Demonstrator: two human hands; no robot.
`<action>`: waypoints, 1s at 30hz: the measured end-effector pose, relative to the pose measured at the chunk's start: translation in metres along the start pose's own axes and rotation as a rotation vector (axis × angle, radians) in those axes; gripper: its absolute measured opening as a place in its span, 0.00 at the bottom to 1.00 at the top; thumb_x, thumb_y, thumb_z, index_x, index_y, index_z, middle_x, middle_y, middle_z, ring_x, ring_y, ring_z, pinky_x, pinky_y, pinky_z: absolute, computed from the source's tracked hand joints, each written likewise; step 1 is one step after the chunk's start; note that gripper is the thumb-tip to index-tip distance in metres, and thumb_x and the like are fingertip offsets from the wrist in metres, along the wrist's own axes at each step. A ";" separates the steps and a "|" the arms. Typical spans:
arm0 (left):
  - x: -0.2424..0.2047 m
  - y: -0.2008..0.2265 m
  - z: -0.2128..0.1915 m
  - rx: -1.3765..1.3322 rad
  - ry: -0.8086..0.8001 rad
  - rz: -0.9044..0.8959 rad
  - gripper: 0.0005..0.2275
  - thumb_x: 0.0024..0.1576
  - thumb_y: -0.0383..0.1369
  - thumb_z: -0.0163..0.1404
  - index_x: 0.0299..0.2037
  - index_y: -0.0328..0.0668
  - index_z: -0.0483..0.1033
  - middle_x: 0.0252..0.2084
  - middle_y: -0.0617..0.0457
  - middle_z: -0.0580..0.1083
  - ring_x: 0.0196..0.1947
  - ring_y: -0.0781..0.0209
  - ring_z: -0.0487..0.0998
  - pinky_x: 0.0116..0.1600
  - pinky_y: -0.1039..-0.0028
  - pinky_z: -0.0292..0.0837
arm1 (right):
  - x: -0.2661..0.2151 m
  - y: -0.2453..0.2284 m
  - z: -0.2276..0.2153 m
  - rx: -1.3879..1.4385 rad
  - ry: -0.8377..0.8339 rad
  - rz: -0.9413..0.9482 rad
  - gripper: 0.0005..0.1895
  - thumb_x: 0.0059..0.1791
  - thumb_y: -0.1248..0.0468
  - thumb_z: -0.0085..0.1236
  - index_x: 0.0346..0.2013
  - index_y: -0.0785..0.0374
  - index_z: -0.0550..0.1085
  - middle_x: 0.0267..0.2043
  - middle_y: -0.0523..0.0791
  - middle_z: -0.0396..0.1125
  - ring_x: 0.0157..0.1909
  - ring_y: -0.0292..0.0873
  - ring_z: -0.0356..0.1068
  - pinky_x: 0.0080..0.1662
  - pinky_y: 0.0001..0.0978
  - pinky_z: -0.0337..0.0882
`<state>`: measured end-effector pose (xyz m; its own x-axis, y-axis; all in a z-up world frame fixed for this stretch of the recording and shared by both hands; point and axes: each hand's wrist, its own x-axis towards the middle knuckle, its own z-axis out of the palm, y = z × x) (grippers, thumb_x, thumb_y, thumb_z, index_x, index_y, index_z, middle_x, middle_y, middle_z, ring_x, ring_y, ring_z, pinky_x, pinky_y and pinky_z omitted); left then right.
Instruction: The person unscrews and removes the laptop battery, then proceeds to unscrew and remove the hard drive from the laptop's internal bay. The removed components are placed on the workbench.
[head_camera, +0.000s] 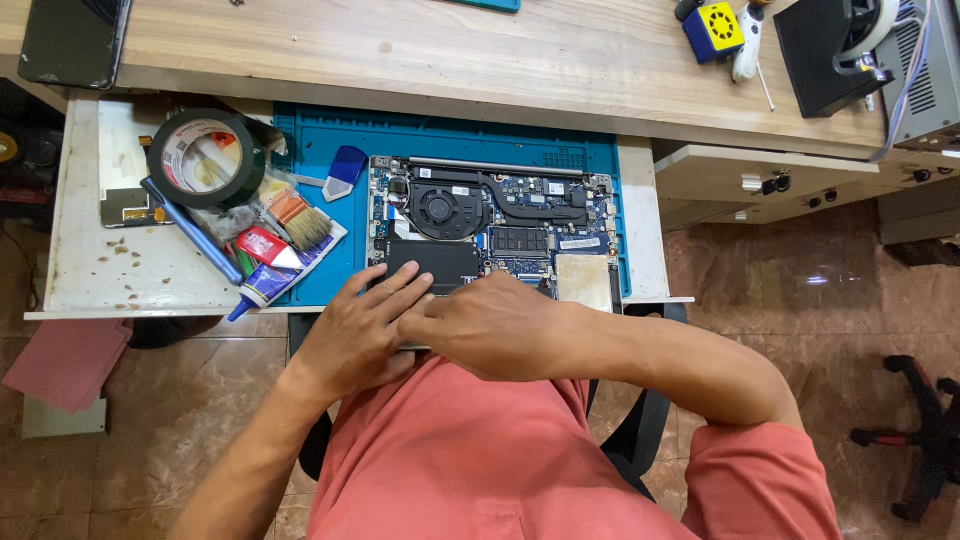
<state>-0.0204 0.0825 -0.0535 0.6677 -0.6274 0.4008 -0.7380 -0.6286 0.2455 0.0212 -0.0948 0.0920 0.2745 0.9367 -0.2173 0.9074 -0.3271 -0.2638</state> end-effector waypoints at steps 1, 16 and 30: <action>0.001 0.002 -0.002 0.000 0.001 0.001 0.26 0.38 0.36 0.53 0.50 0.41 0.67 0.52 0.47 0.68 0.58 0.49 0.64 0.60 0.55 0.54 | 0.000 0.000 -0.001 -0.001 0.000 0.001 0.09 0.46 0.66 0.48 0.39 0.65 0.63 0.25 0.51 0.66 0.23 0.49 0.67 0.23 0.43 0.67; 0.008 0.011 -0.017 -0.212 0.013 -0.171 0.25 0.38 0.32 0.58 0.49 0.46 0.68 0.57 0.54 0.65 0.62 0.54 0.59 0.65 0.61 0.49 | -0.010 0.004 0.012 0.047 -0.005 0.080 0.10 0.48 0.64 0.42 0.44 0.58 0.64 0.29 0.45 0.64 0.21 0.46 0.67 0.24 0.34 0.66; 0.012 0.015 -0.013 -0.287 0.008 -0.162 0.16 0.44 0.37 0.57 0.43 0.51 0.73 0.50 0.56 0.69 0.61 0.49 0.60 0.63 0.52 0.48 | -0.006 0.004 0.002 0.129 -0.073 0.109 0.13 0.46 0.67 0.43 0.46 0.60 0.63 0.30 0.48 0.66 0.23 0.46 0.67 0.25 0.35 0.67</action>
<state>-0.0246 0.0715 -0.0336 0.7787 -0.5257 0.3425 -0.6204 -0.5640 0.5450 0.0221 -0.1021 0.0906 0.3413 0.8848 -0.3172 0.8239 -0.4440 -0.3521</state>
